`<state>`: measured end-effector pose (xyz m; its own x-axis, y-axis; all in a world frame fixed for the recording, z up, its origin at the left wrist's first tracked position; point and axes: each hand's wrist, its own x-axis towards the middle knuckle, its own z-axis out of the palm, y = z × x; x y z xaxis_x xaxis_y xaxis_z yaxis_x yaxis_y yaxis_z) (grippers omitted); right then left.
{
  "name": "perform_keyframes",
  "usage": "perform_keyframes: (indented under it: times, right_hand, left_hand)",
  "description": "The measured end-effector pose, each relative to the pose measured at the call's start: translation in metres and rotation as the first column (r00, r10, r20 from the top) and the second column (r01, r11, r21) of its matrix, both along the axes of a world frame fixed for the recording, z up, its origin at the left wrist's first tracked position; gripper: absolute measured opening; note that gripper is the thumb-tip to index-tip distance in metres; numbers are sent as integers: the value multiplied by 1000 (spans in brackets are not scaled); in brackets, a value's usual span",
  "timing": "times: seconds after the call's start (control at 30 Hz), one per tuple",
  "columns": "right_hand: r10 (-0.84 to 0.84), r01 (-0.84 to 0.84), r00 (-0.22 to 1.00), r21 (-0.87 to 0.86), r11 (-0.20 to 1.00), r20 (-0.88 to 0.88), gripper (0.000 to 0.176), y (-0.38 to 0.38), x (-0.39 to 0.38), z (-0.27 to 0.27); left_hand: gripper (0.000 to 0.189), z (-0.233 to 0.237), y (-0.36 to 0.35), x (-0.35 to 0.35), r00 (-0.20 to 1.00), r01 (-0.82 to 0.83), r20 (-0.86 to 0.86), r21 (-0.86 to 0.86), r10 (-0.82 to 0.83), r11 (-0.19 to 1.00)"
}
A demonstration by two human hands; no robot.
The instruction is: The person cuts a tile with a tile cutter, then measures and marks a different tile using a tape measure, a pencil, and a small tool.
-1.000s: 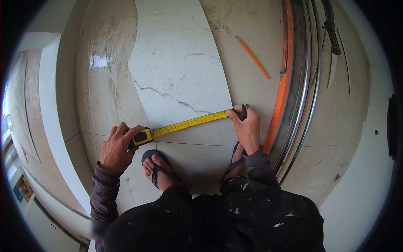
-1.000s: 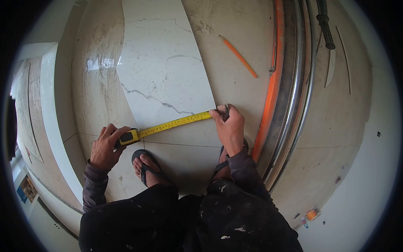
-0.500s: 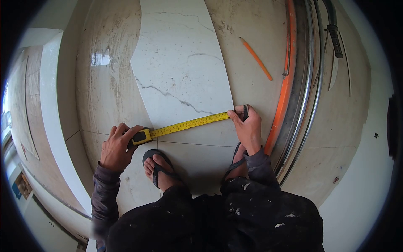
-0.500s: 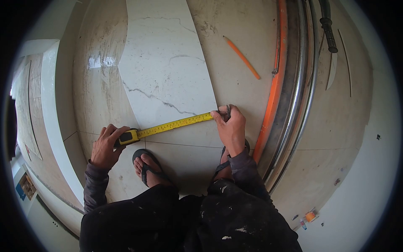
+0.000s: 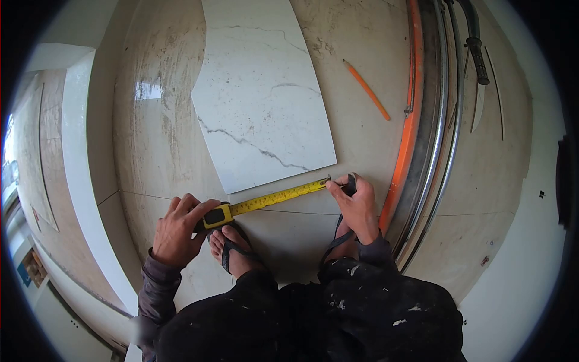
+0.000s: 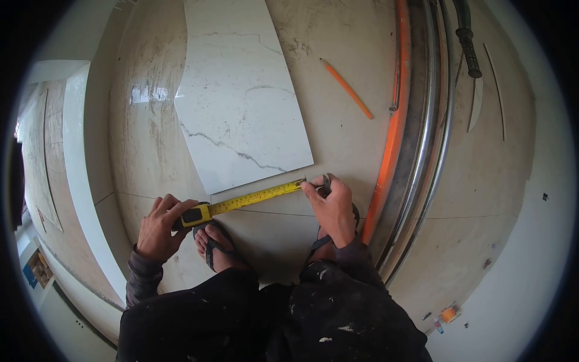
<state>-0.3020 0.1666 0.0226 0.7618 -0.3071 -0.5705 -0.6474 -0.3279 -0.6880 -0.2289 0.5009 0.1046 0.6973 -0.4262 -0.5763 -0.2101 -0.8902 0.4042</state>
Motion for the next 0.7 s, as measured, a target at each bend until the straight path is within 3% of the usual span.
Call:
perform_keyframes:
  times: [0.1,0.17,0.2,0.27,0.3,0.37,0.4,0.43,0.47,0.5,0.57,0.7]
  right_hand:
    - [31,-19,995,127,992,-90,23,15,3,32]
    - [357,-300,933,441,846,-50,28,25,9,46]
    - [355,-307,934,436,846,-31,28,33,8,44]
    - [427,-434,879,727,532,213,41,48,14,37]
    - [424,-457,872,717,526,244,41,46,24,37]
    - [475,-511,852,549,662,221,51,31,45,45]
    - [389,-406,910,483,776,141,47,22,58,50]
    - [392,-419,906,473,775,159,47,14,66,47]
    - [363,-419,900,248,873,241,45,7,72,37]
    - [347,-372,881,15,928,323,45,3,77,29]
    - [444,-445,823,-82,892,355,46,21,87,17]
    - [589,-509,715,-296,808,377,45,64,117,-10]
  left_hand:
    - [55,9,-16,-12,999,13,-30,-104,-16,994]
    - [55,6,-25,-19,997,-40,-78,-205,24,978]
    - [55,5,-30,-21,995,-63,-93,-262,40,963]
    - [56,4,-36,-25,994,-68,-97,-308,40,949]
    - [57,4,-35,-28,991,-109,-110,-305,79,946]
    - [58,8,-26,-33,985,-175,-47,-259,168,950]
    - [58,9,-20,-37,985,-173,-26,-258,173,950]
    - [60,4,-10,-44,949,-271,117,-180,294,946]
    - [62,-3,0,-51,880,-378,261,-120,397,918]
    - [62,-15,8,-59,875,-379,270,-130,401,916]
    - [58,-45,23,-73,569,-616,631,-99,528,781]
    - [67,-93,62,-97,473,-643,741,-79,476,762]
